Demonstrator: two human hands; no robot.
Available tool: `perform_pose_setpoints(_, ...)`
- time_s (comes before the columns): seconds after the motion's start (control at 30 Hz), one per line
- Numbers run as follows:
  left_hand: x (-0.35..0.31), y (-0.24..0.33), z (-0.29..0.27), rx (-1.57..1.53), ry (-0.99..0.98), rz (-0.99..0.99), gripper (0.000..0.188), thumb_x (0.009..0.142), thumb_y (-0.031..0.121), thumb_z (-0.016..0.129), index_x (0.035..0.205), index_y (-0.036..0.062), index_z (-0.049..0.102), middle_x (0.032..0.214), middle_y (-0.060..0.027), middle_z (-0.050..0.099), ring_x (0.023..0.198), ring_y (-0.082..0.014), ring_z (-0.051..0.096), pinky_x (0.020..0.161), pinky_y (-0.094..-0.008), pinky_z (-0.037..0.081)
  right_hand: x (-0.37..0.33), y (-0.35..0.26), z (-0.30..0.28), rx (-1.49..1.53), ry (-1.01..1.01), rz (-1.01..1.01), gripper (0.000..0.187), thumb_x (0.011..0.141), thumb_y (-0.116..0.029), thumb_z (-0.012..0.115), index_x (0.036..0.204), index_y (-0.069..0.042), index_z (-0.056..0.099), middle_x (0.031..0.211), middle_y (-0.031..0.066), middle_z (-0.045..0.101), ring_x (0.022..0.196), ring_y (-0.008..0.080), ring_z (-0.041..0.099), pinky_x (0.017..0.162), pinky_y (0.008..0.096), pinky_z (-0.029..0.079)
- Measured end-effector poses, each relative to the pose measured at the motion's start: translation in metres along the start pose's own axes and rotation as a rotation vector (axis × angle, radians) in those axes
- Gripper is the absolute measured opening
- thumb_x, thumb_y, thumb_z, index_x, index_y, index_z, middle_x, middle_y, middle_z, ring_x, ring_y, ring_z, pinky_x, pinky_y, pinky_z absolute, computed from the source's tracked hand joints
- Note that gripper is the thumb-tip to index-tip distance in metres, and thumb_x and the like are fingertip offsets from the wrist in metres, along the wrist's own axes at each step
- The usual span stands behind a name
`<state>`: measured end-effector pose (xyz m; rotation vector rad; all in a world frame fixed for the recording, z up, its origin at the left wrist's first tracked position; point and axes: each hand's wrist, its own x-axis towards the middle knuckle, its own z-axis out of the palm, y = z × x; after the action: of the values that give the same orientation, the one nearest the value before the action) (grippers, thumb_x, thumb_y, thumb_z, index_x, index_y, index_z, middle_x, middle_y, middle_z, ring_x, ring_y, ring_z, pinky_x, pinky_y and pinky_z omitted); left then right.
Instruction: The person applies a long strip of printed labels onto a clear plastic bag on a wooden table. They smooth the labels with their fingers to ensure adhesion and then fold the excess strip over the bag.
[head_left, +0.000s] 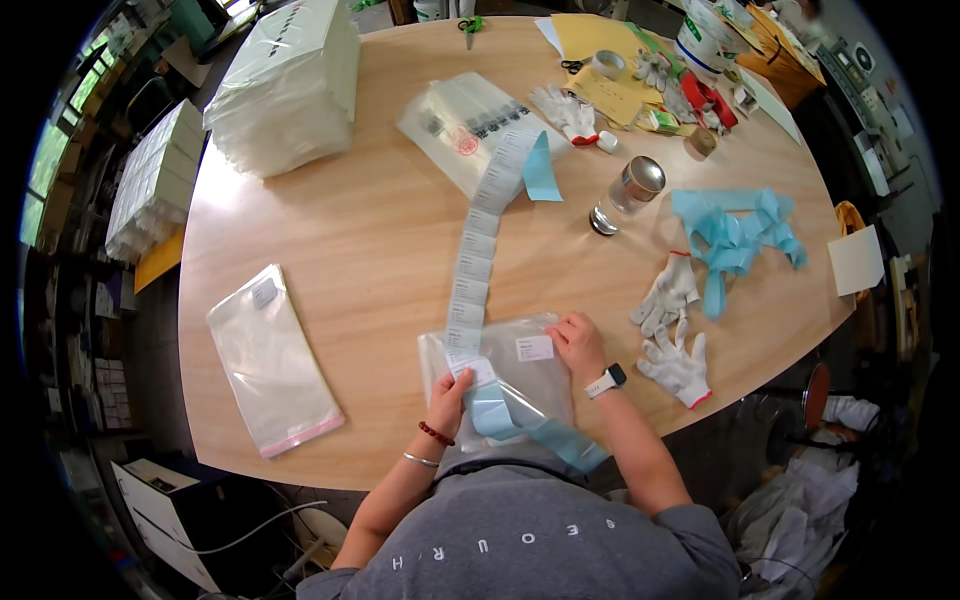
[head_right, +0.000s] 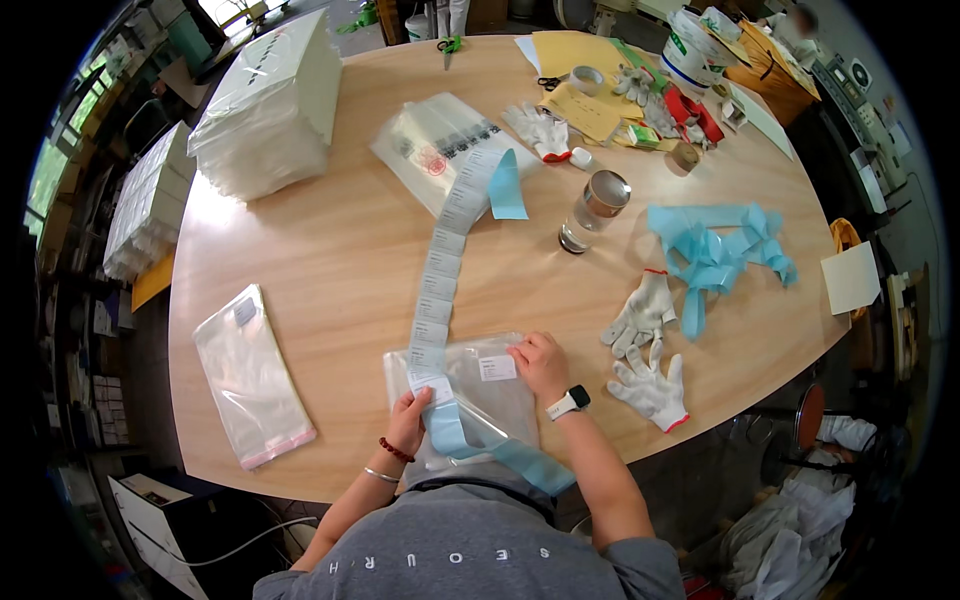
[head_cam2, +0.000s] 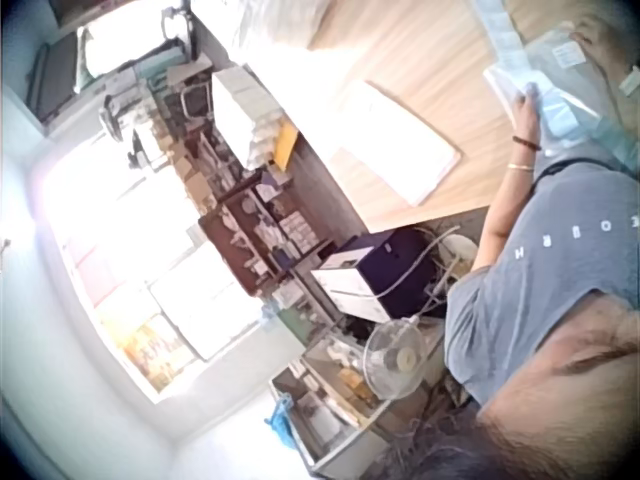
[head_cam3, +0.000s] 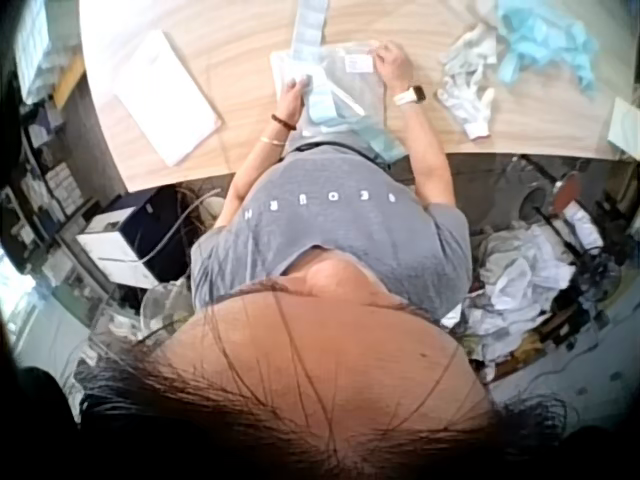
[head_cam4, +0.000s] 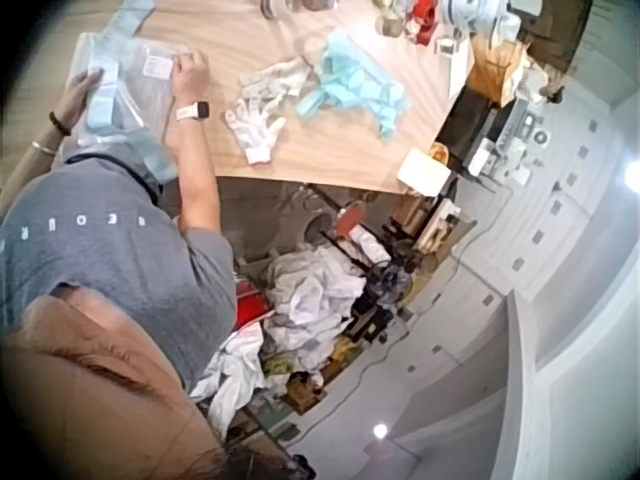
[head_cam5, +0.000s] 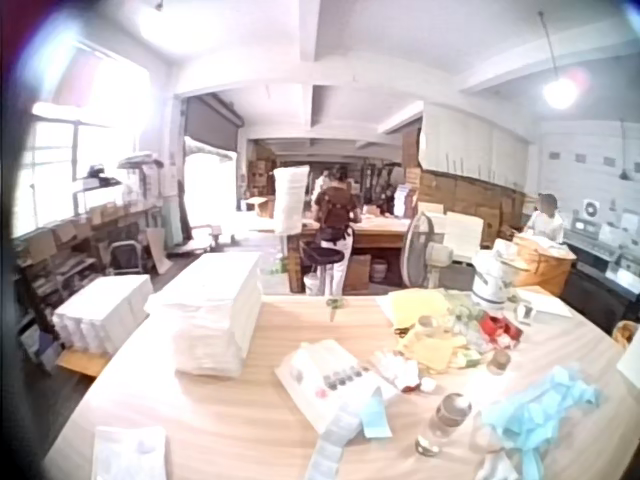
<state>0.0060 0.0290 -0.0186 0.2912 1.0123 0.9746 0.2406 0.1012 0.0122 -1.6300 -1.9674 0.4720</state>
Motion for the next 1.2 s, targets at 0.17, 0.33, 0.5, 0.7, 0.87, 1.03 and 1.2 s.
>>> perform_pose_setpoints(0.17,-0.006,0.005,0.005,-0.016,-0.017,0.026,0.023,0.086,0.020,0.052,0.099,0.0013,0.056,0.092,-0.0033,0.060,0.082,-0.0093,0.055,0.071,-0.0236,0.045,-0.002,-0.024,-0.008,0.012,0.242,-0.188,0.008,0.070,-0.012,0.063,0.075,-0.006,0.061,0.080,0.0065,0.057,0.075,0.0246,0.053,0.064,0.0337,0.044)
perform_pose_setpoints(0.33,-0.015,0.018,0.016,-0.086,-0.111,0.074,0.024,0.086,0.020,0.051,0.102,0.0020,0.053,0.094,-0.0049,0.059,0.083,-0.0129,0.056,0.074,-0.0267,0.046,-0.038,-0.038,-0.001,0.425,-0.465,0.053,0.006,0.073,-0.009,0.062,0.075,-0.004,0.060,0.084,0.0064,0.059,0.071,0.0234,0.056,0.069,0.0320,0.045)
perform_pose_setpoints(0.5,-0.009,0.012,0.021,0.113,-0.175,0.067,0.024,0.086,0.017,0.052,0.103,0.0011,0.053,0.098,-0.0061,0.059,0.086,-0.0128,0.056,0.076,-0.0260,0.045,-0.054,-0.051,0.017,1.036,-0.456,0.310,0.010,0.077,-0.005,0.060,0.083,-0.001,0.053,0.075,0.0069,0.057,0.069,0.0140,0.057,0.065,0.0257,0.045)
perform_pose_setpoints(0.7,0.000,0.007,0.020,0.010,-0.148,-0.055,0.022,0.084,0.026,0.055,0.095,0.0069,0.059,0.084,0.0017,0.060,0.072,-0.0047,0.053,0.063,-0.0195,0.041,-0.044,-0.066,0.006,0.708,-0.285,0.175,0.021,0.076,-0.003,0.060,0.096,-0.003,0.055,0.072,0.0081,0.057,0.065,0.0142,0.057,0.063,0.0243,0.046)
perform_pose_setpoints(0.87,0.010,0.009,0.009,0.199,-0.139,-0.145,0.022,0.087,0.021,0.049,0.099,0.0025,0.056,0.095,-0.0040,0.060,0.085,-0.0114,0.056,0.074,-0.0254,0.045,-0.048,-0.063,0.000,0.388,-0.305,-0.019,0.017,0.071,-0.005,0.062,0.088,-0.008,0.064,0.086,0.0095,0.059,0.075,0.0223,0.057,0.071,0.0306,0.046)
perform_pose_setpoints(1.03,0.008,0.003,0.013,-0.052,-0.046,-0.025,0.022,0.088,0.020,0.048,0.099,0.0029,0.055,0.094,-0.0036,0.059,0.085,-0.0122,0.057,0.074,-0.0254,0.046,-0.065,-0.077,-0.018,0.323,-0.092,-0.293,0.023,0.065,-0.006,0.065,0.086,-0.015,0.066,0.108,0.0080,0.052,0.099,0.0262,0.048,0.085,0.0350,0.038)
perform_pose_setpoints(1.2,-0.002,0.012,0.011,-0.129,-0.019,-0.053,0.022,0.088,0.019,0.049,0.100,0.0025,0.054,0.094,-0.0041,0.059,0.086,-0.0130,0.057,0.075,-0.0267,0.046,-0.055,-0.045,-0.013,0.686,-0.003,0.336,0.012,0.072,-0.004,0.062,0.083,-0.004,0.064,0.083,0.0091,0.061,0.072,0.0178,0.057,0.065,0.0273,0.045)
